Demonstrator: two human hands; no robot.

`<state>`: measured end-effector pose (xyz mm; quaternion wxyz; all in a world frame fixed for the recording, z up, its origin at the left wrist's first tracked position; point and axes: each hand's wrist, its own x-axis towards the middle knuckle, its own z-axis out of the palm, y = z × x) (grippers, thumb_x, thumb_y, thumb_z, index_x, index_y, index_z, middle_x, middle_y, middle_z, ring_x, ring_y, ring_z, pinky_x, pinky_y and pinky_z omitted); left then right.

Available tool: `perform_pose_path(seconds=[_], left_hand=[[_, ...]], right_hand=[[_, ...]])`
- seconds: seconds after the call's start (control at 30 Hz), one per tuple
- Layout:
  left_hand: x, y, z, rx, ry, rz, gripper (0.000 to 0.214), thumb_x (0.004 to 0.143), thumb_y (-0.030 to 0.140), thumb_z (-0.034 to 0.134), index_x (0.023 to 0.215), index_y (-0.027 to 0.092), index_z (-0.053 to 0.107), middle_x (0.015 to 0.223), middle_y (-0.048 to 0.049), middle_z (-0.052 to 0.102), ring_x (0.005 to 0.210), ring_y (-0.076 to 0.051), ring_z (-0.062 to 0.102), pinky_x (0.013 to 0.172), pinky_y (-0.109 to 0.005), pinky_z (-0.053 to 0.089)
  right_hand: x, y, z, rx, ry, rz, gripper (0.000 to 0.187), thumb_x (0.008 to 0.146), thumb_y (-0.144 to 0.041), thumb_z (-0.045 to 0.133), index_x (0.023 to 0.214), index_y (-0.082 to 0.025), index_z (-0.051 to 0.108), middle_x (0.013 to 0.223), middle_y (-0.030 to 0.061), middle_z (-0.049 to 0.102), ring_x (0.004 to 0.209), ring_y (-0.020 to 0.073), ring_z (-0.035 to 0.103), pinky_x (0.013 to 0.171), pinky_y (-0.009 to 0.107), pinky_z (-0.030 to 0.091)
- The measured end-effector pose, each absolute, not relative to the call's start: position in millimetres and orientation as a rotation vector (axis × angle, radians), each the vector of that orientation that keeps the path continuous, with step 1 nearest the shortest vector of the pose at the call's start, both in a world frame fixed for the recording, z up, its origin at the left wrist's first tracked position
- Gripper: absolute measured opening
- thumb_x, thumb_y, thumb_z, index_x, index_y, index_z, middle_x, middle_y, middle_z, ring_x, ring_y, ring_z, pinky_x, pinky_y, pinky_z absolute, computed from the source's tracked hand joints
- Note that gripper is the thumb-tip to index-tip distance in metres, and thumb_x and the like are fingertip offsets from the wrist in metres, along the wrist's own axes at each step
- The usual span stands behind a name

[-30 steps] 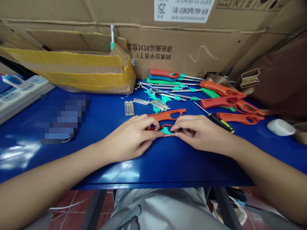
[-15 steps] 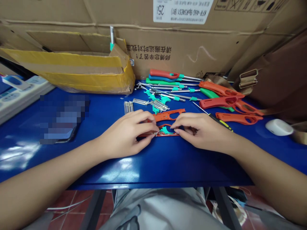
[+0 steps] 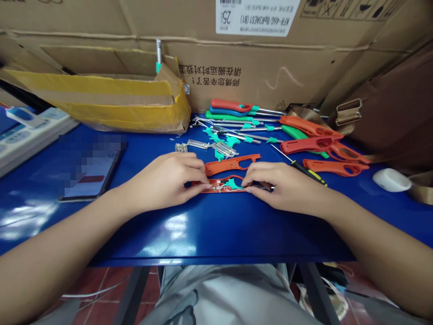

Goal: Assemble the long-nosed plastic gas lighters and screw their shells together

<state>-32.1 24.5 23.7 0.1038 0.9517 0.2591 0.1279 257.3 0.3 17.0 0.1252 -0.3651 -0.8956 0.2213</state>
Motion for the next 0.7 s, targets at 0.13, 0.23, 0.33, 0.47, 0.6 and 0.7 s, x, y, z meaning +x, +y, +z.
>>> perform_pose_path(seconds=[0.13, 0.23, 0.33, 0.47, 0.6, 0.7], left_hand=[[-31, 25, 20, 2.749, 0.764, 0.398, 0.017, 0.098, 0.026, 0.061, 0.093, 0.021, 0.076, 0.091, -0.0027, 0.073, 0.084, -0.017, 0.066, 0.079, -0.03, 0.051], [-30, 25, 18, 2.737, 0.77, 0.449, 0.016, 0.098, 0.025, 0.06, 0.101, 0.021, 0.075, 0.096, -0.0037, 0.072, 0.087, -0.017, 0.066, 0.08, -0.03, 0.051], [-30, 24, 17, 2.772, 0.716, 0.488, 0.021, 0.098, 0.026, 0.06, 0.113, 0.023, 0.074, 0.102, -0.0052, 0.07, 0.092, -0.018, 0.065, 0.082, -0.031, 0.051], [-30, 23, 18, 2.864, 0.557, 0.408, 0.027, 0.1, 0.025, 0.056, 0.121, 0.028, 0.073, 0.103, -0.0058, 0.068, 0.092, -0.019, 0.063, 0.081, -0.032, 0.049], [-29, 23, 15, 2.852, 0.566, 0.381, 0.026, 0.1, 0.024, 0.056, 0.119, 0.026, 0.074, 0.105, -0.0063, 0.067, 0.092, -0.019, 0.063, 0.08, -0.032, 0.048], [-27, 22, 12, 2.747, 0.65, 0.425, 0.026, 0.099, 0.022, 0.056, 0.12, 0.025, 0.072, 0.108, -0.0057, 0.065, 0.098, -0.019, 0.062, 0.087, -0.032, 0.049]], right_hand=[[257, 0, 16, -1.077, -2.61, 0.646, 0.016, 0.095, -0.015, 0.058, 0.1, -0.02, 0.072, 0.102, 0.0056, 0.072, 0.093, 0.02, 0.066, 0.081, 0.033, 0.05], [257, 0, 16, -1.085, -2.616, 0.632, 0.016, 0.096, -0.014, 0.057, 0.1, -0.02, 0.072, 0.102, 0.0057, 0.071, 0.094, 0.0203, 0.066, 0.083, 0.033, 0.05], [256, -1, 16, -1.088, -2.625, 0.609, 0.016, 0.096, -0.015, 0.057, 0.1, -0.02, 0.072, 0.103, 0.0058, 0.071, 0.094, 0.0205, 0.067, 0.083, 0.033, 0.051], [255, -2, 16, -1.094, -2.643, 0.593, 0.016, 0.097, -0.017, 0.056, 0.1, -0.02, 0.072, 0.103, 0.0064, 0.07, 0.095, 0.0208, 0.067, 0.084, 0.033, 0.051], [255, -1, 15, -1.092, -2.654, 0.576, 0.017, 0.098, -0.017, 0.055, 0.1, -0.018, 0.072, 0.104, 0.0067, 0.07, 0.094, 0.0212, 0.067, 0.085, 0.035, 0.051], [255, -1, 14, -1.084, -2.657, 0.558, 0.017, 0.097, -0.016, 0.054, 0.101, -0.018, 0.071, 0.104, 0.0066, 0.069, 0.094, 0.0211, 0.067, 0.086, 0.035, 0.051]])
